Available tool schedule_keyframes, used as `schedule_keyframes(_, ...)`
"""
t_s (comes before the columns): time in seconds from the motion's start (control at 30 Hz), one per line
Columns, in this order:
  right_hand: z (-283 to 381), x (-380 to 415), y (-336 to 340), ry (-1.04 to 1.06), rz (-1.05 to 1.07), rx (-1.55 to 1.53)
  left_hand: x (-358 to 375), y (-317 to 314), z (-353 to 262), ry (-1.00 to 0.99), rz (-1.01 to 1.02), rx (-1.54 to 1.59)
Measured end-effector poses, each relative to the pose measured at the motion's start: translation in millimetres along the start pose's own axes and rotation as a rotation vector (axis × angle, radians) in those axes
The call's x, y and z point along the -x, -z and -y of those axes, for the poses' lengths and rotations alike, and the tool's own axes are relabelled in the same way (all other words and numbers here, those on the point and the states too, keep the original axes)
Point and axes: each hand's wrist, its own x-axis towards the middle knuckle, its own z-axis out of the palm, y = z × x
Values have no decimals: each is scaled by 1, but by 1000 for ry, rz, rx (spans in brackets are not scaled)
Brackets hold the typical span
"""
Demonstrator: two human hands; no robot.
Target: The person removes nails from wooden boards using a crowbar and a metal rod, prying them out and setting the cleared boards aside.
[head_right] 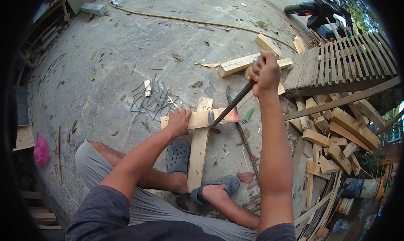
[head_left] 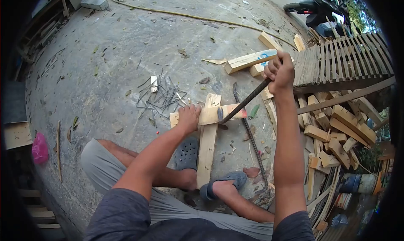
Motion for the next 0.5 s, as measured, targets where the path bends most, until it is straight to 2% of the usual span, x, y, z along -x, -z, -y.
schedule_keyframes(0.17, -4, -50, -27, -49, 143, 23, 0, -5, -6, 29, -21, -11)
schedule_keyframes(0.3, -10, -42, -37, 23, 188, 6, -12, -29, -3, 66, -66, -73)
schedule_keyframes(0.37, -19, -1, -29, 115, 109, -5, -9, -31, -6, 62, -55, -79)
schedule_keyframes(0.47, -58, 95, -10, 478, 86, 44, -5, -7, -12, 55, -14, -15)
schedule_keyframes(0.5, -68, 123, -9, 631, 86, 214, -4, -1, -10, 58, 12, 16)
